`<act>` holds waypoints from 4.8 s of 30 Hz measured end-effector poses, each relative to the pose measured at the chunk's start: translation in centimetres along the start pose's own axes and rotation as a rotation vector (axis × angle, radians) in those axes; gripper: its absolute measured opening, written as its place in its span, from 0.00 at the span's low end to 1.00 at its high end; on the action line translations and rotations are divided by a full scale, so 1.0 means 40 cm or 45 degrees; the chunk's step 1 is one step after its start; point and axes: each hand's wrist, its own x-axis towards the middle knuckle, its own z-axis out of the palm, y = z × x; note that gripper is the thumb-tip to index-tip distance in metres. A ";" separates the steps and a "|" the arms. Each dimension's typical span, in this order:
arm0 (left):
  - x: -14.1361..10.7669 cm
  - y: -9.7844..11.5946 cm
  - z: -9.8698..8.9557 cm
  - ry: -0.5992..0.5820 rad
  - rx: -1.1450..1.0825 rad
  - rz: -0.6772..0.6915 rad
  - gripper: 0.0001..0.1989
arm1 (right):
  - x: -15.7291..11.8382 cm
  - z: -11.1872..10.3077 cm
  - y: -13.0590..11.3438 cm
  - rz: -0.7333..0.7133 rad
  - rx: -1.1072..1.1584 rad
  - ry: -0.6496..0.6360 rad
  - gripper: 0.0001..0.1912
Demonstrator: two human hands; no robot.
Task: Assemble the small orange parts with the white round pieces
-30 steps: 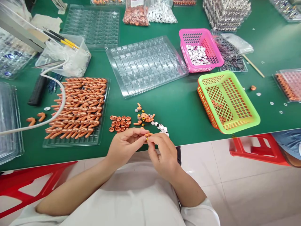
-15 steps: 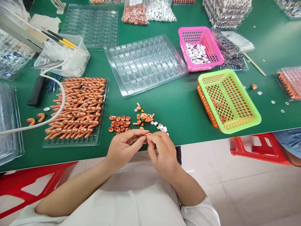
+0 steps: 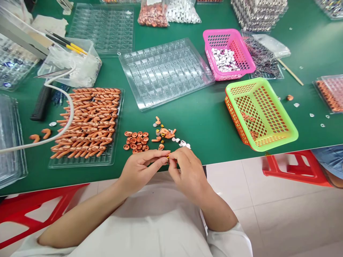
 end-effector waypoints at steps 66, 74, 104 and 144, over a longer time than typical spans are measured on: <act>0.029 0.041 -0.016 -0.016 -0.535 -0.365 0.11 | -0.026 0.010 0.008 -0.167 -0.076 0.059 0.14; 0.029 0.044 -0.018 -0.039 -0.512 -0.358 0.11 | -0.021 -0.003 0.005 -0.082 0.043 0.110 0.13; -0.001 0.016 0.044 0.325 -0.159 0.082 0.07 | -0.062 0.057 -0.004 0.128 0.407 0.267 0.17; 0.009 0.004 0.002 0.035 -0.150 0.209 0.06 | -0.052 0.024 0.026 0.151 0.563 0.206 0.18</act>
